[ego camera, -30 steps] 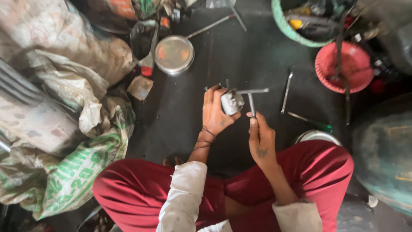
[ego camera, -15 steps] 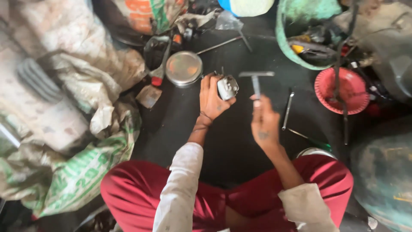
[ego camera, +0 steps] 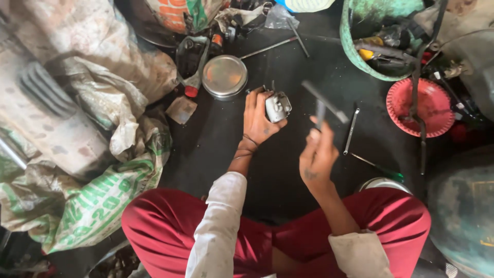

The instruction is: Disassemble a motorcycle carburetor to remove the top cover, spring, and slide piston using a T-wrench and screwdriver.

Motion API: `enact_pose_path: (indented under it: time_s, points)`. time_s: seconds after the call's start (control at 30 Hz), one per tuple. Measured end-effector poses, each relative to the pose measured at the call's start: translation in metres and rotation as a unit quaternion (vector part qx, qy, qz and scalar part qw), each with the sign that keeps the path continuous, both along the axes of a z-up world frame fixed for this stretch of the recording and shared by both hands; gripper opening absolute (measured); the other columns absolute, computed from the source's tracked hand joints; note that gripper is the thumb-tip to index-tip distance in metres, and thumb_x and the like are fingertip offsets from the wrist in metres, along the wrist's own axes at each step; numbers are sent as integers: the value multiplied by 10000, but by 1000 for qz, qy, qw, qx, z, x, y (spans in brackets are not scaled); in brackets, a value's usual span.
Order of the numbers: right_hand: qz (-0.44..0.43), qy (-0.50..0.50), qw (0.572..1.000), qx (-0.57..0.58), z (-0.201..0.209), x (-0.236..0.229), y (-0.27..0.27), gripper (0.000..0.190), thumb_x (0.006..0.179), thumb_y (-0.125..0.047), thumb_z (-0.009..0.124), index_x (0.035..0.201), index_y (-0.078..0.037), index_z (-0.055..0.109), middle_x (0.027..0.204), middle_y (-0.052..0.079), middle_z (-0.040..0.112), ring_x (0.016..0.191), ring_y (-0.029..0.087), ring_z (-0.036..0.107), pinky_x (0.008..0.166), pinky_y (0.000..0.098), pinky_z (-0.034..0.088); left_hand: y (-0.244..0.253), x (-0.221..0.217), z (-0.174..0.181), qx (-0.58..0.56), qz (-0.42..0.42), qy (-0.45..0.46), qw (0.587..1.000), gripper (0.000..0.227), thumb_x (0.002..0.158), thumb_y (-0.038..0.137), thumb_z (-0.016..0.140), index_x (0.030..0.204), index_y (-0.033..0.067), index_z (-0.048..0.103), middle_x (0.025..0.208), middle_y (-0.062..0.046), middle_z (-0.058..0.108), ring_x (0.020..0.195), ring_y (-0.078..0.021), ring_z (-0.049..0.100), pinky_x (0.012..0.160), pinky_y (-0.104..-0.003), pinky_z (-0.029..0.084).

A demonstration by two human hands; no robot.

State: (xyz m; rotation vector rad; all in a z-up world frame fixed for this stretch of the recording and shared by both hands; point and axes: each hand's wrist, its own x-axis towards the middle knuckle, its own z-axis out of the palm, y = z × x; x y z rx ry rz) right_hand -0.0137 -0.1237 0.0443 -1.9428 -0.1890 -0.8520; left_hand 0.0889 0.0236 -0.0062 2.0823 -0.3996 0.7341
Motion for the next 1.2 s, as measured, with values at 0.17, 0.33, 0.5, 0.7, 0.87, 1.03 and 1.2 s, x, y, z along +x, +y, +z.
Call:
enact_pose_path:
  time_s: [0.17,0.33,0.5,0.7,0.87,1.03,1.2]
  points:
    - [-18,13,998,-52,-61,14,-11,199,1108,-46,480,1284,8,555,760,124,602,643,98,576,564,300,441,-3,-1,2,18,-9,-6,1000,693,611,153,878,1219,76,555,1300,-200,554,1168,-430,557,1019,-495,485]
    - [-13,154,987,-49,-28,7,-9,214,1084,-70,522,1273,-5,600,614,119,546,496,150,539,496,337,397,-2,-4,13,13,-26,21,999,690,604,159,874,1207,61,553,1289,-213,558,1167,-440,559,996,-483,495]
    - [-66,-23,997,20,-66,-1,-18,216,1105,-93,452,1293,-18,529,730,136,586,607,181,579,572,334,482,-4,-6,18,17,-30,1,999,698,597,161,873,1215,67,561,1299,-208,557,1173,-432,566,1011,-479,497]
    - [-5,195,980,-33,-18,2,-12,212,1078,-101,489,1259,-37,579,654,134,596,542,160,642,479,352,441,-5,-6,16,31,-48,-9,998,740,563,162,889,1224,60,570,1296,-227,559,1162,-442,565,1010,-489,489]
    - [-78,44,996,29,-23,-13,-18,199,1106,-93,471,1274,-23,552,668,144,576,525,232,570,508,350,450,-5,-3,13,26,-44,-25,998,719,586,158,886,1226,65,571,1313,-220,557,1172,-426,573,1013,-482,496]
    - [-3,121,991,-47,-24,-4,-9,160,1117,-82,500,1253,-20,557,726,139,600,587,166,624,525,342,438,-9,-6,27,25,-43,-22,998,723,590,153,889,1233,66,568,1312,-210,561,1173,-429,574,1014,-485,501]
    - [-43,42,998,-20,-3,-17,-11,236,1106,-89,464,1309,3,543,764,118,634,617,159,637,553,325,504,-2,-8,19,31,-42,-24,998,690,623,132,882,1233,64,566,1318,-202,555,1164,-417,575,1013,-477,511]
